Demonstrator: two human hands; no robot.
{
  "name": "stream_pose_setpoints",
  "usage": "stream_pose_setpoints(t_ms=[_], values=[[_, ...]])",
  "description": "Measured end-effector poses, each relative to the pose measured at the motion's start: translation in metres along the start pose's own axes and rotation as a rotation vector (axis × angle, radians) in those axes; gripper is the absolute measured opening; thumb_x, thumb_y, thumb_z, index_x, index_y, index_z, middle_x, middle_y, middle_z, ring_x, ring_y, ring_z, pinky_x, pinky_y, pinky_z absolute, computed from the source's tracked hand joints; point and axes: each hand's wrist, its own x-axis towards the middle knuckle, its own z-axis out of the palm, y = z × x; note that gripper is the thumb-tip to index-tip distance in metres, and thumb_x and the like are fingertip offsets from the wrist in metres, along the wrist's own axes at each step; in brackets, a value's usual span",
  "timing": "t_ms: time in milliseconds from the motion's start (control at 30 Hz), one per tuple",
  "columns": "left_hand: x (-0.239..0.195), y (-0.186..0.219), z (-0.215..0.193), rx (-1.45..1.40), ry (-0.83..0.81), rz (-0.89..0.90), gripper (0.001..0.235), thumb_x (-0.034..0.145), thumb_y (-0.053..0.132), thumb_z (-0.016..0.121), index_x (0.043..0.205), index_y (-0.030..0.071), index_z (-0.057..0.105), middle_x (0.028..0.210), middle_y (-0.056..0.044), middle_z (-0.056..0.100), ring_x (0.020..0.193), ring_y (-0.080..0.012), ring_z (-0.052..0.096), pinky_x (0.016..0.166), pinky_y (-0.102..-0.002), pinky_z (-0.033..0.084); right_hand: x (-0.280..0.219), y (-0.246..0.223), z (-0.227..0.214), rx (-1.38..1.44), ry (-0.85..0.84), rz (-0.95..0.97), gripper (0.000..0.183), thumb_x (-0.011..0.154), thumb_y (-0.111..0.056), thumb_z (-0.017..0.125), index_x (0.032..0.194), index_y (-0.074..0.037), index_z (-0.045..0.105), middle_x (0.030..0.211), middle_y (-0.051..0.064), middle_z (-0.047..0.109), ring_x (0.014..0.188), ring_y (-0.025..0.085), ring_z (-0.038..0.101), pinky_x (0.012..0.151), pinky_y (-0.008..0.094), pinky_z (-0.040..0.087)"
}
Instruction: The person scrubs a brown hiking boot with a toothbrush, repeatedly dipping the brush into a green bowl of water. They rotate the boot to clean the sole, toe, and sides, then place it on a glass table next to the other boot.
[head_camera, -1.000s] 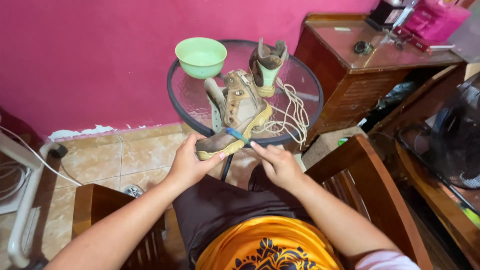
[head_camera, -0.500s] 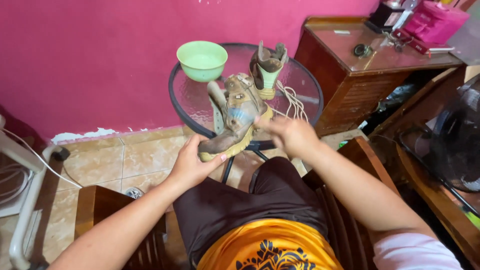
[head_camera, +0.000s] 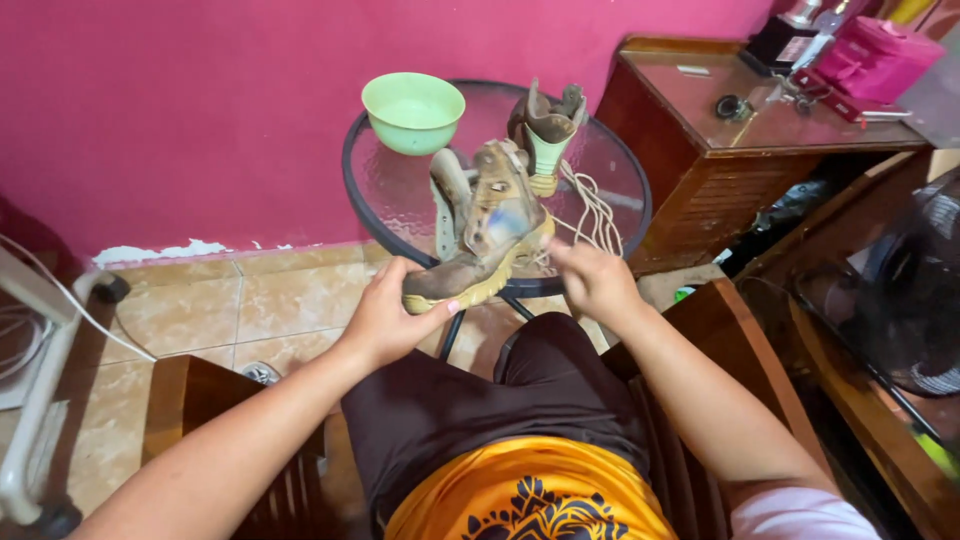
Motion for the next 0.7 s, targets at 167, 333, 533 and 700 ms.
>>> stream_pose_setpoints(t_ms=[167,333,533,700], values=[[0.001,-0.006,-0.003,0.019,0.0,-0.023,0.07,0.068,0.05,0.088,0.122,0.014,0.06,0.122,-0.018,0.063,0.126,-0.0388,0.06,0.108,-0.049,0.047,-0.013,-0.003,0.004,-0.012,-0.048,-0.018,0.05,0.086,-0.011,0.061,0.13,-0.03,0.072,0.077,0.004,0.064,0.071,0.029,0.069,0.068,0.042,0.059],[0.001,0.004,-0.022,0.091,-0.027,-0.066,0.069,0.073,0.042,0.084,0.132,0.015,0.06,0.129,-0.016,0.062,0.13,-0.0372,0.058,0.11,-0.047,0.046,0.065,0.01,-0.046,-0.094,0.073,0.11,0.057,0.09,-0.009,0.063,0.143,-0.029,0.067,0.074,0.011,0.064,0.072,0.033,0.069,0.07,0.048,0.056],[0.001,0.012,-0.054,0.068,-0.188,-0.046,0.061,0.077,0.041,0.08,0.13,0.019,0.057,0.141,-0.001,0.06,0.132,-0.0192,0.056,0.108,-0.034,0.04,0.187,0.004,-0.046,-0.067,0.096,-0.145,0.047,0.105,0.001,0.067,0.15,-0.008,0.065,0.08,0.014,0.062,0.067,0.028,0.056,0.066,0.042,0.041],[0.005,0.008,-0.048,-0.006,-0.206,-0.213,0.071,0.064,0.034,0.08,0.129,0.022,0.055,0.127,0.001,0.073,0.116,-0.0152,0.069,0.097,-0.03,0.052,0.271,0.028,0.024,-0.113,-0.236,0.03,0.061,0.084,-0.001,0.053,0.141,-0.016,0.07,0.079,0.022,0.074,0.058,0.04,0.066,0.052,0.052,0.05]])
